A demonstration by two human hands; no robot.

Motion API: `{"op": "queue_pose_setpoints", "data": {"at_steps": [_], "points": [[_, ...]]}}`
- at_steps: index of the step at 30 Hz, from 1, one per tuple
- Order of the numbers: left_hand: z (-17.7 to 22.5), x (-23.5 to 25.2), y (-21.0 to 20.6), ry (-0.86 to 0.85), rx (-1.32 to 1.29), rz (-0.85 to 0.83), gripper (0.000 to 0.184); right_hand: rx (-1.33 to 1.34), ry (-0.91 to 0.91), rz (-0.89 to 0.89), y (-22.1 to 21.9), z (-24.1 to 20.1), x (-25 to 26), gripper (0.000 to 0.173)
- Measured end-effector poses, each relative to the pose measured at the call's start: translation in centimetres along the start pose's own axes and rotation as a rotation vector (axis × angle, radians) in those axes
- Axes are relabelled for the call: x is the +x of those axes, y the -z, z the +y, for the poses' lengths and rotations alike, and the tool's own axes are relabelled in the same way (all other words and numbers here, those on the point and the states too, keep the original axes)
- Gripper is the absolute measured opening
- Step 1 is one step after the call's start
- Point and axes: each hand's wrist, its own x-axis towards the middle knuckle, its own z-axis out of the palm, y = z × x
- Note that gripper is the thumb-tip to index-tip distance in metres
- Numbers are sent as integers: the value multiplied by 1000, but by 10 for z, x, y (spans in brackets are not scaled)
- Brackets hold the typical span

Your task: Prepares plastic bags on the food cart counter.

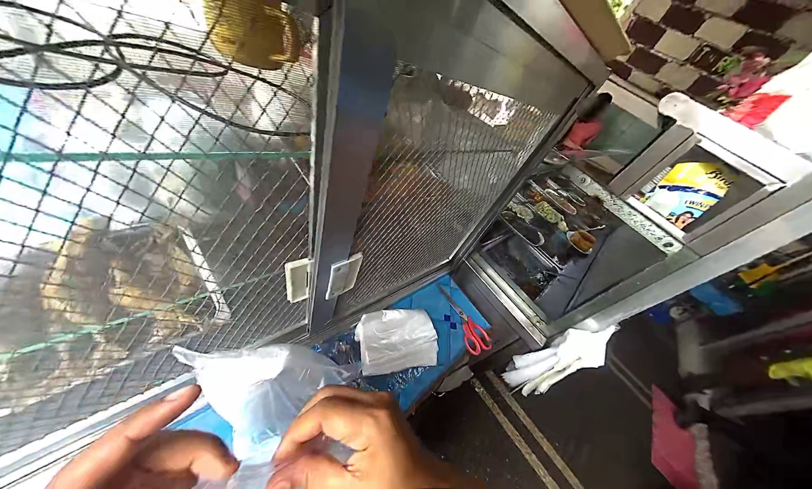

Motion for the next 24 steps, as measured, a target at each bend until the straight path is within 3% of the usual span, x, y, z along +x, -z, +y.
{"op": "queue_pose_setpoints", "data": {"at_steps": [3,8,16,19,24], "points": [[1,-3,-1,92,-50,-52,70,-48,1,51,10,-7,-6,8],[-3,-5,-14,99,-160,-22,22,-204,34,128,15,-20,-17,9],[-7,5,-24,31,-292,-40,4,-252,45,110,16,-20,-27,22],[-8,10,-29,35,-388,-95,2,-234,9,111,20,-16,-31,20],[-5,13,-47,220,-543,-113,15,-58,4,153,40,-11,-41,21]]}}
